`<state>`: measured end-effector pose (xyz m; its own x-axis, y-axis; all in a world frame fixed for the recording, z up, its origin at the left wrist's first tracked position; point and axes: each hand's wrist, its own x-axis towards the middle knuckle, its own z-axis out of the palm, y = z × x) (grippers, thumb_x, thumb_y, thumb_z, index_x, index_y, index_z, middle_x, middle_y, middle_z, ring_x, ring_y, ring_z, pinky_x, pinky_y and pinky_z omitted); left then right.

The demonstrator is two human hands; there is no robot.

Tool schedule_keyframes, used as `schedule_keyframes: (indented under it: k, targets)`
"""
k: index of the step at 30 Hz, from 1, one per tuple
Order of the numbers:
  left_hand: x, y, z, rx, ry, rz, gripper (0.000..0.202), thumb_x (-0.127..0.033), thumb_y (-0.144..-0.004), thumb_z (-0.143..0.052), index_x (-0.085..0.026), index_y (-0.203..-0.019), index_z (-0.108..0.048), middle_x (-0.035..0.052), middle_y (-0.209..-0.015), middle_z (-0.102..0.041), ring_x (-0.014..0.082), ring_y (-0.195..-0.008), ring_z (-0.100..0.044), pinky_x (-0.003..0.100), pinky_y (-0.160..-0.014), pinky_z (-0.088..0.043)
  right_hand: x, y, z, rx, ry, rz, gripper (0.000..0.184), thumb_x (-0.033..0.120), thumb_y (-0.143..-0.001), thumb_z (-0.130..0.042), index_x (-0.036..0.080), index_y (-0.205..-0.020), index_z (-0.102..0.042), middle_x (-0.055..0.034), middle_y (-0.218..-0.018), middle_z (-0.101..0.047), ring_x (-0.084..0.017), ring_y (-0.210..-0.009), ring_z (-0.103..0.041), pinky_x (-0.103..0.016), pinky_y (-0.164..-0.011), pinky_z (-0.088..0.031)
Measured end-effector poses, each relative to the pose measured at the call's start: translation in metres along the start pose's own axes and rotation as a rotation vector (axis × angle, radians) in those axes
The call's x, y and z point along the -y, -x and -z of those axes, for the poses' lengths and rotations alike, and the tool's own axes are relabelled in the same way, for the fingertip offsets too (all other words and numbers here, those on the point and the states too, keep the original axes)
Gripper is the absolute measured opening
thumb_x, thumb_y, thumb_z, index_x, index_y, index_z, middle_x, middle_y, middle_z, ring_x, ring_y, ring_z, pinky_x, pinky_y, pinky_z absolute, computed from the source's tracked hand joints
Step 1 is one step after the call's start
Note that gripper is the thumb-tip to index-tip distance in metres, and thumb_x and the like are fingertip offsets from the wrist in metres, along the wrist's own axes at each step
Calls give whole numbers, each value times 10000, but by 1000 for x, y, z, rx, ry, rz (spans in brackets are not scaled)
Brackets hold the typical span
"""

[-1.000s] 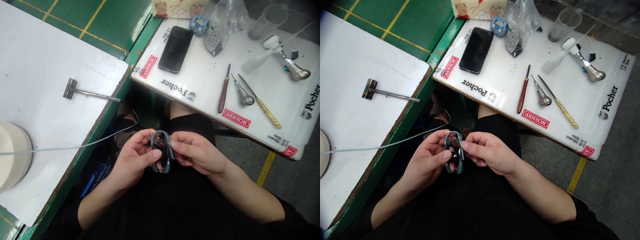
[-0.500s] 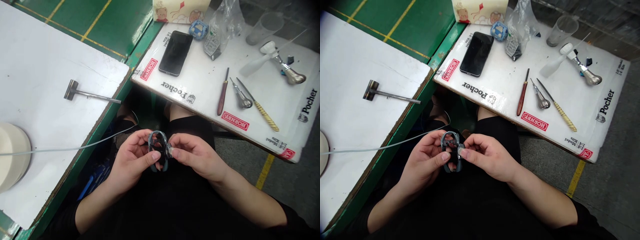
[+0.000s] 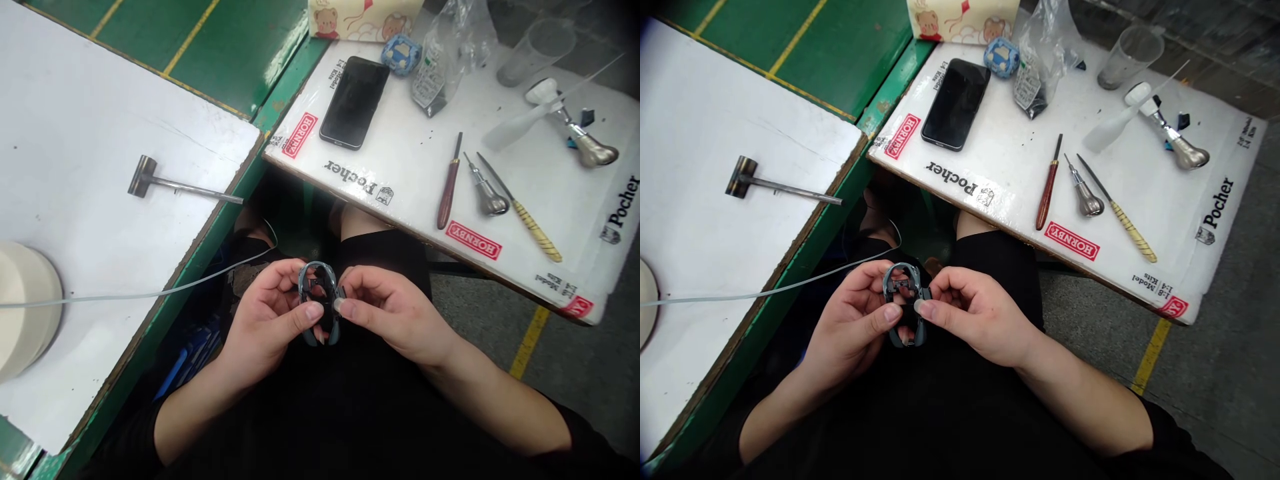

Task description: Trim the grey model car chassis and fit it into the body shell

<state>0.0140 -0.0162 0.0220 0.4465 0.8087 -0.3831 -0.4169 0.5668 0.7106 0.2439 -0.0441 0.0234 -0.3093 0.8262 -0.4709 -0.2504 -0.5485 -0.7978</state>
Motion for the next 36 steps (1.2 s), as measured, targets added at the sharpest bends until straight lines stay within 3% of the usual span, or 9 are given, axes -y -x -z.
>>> schedule_keyframes:
  k: [6, 10, 15, 20, 25, 36]
  targets:
    - [-1, -1, 0, -22, 43, 59, 416, -193, -977, -1029, -239, -1309, -783, 9, -1119, -820, 135, -791, -823, 232, -641, -761, -5, -2, 2, -4, 4, 19, 537, 705, -955, -1015, 233, -941, -761, -9, -817, -663, -157, -692, -512, -312, -635, -449]
    - [-4, -2, -1, -60, 76, 129, 453, -228, -945, -1064, -226, -1307, -792, 4, -1104, -809, 104, -706, -785, 196, -598, -726, -12, -5, 7, 43, -35, 71, 627, 818, -1044, -858, 213, -922, -746, 11, -765, -574, -132, -642, -445, -284, -558, -329]
    - [-7, -3, -2, -34, 136, 212, 482, -270, -952, -1067, -237, -1341, -785, -3, -1078, -793, 103, -672, -785, 209, -614, -733, -9, -9, 7, -7, 154, 53, 558, 715, -953, -1013, 217, -926, -763, -12, -849, -673, -160, -751, -558, -300, -666, -441]
    - [-4, -5, 0, -47, 150, 237, 511, -269, -936, -1079, -223, -1353, -788, 6, -1090, -798, 97, -668, -763, 209, -602, -725, -10, -11, 7, 54, 20, 86, 581, 745, -1045, -903, 213, -908, -716, 35, -750, -552, -117, -639, -422, -284, -587, -334]
    - [-2, -5, 2, -47, 157, 240, 508, -260, -932, -1080, -235, -1352, -796, 14, -1129, -811, 104, -688, -767, 218, -603, -730, -8, -10, 6, 29, 18, 88, 544, 710, -1032, -936, 208, -945, -743, 29, -761, -579, -120, -652, -448, -282, -594, -349]
    - [-1, -6, 3, -28, 142, 251, 511, -281, -938, -1075, -236, -1356, -786, 9, -1090, -792, 95, -654, -739, 215, -593, -714, -11, -12, 5, -17, 94, 24, 608, 808, -959, -958, 235, -942, -756, -33, -867, -707, -198, -792, -629, -333, -698, -535]
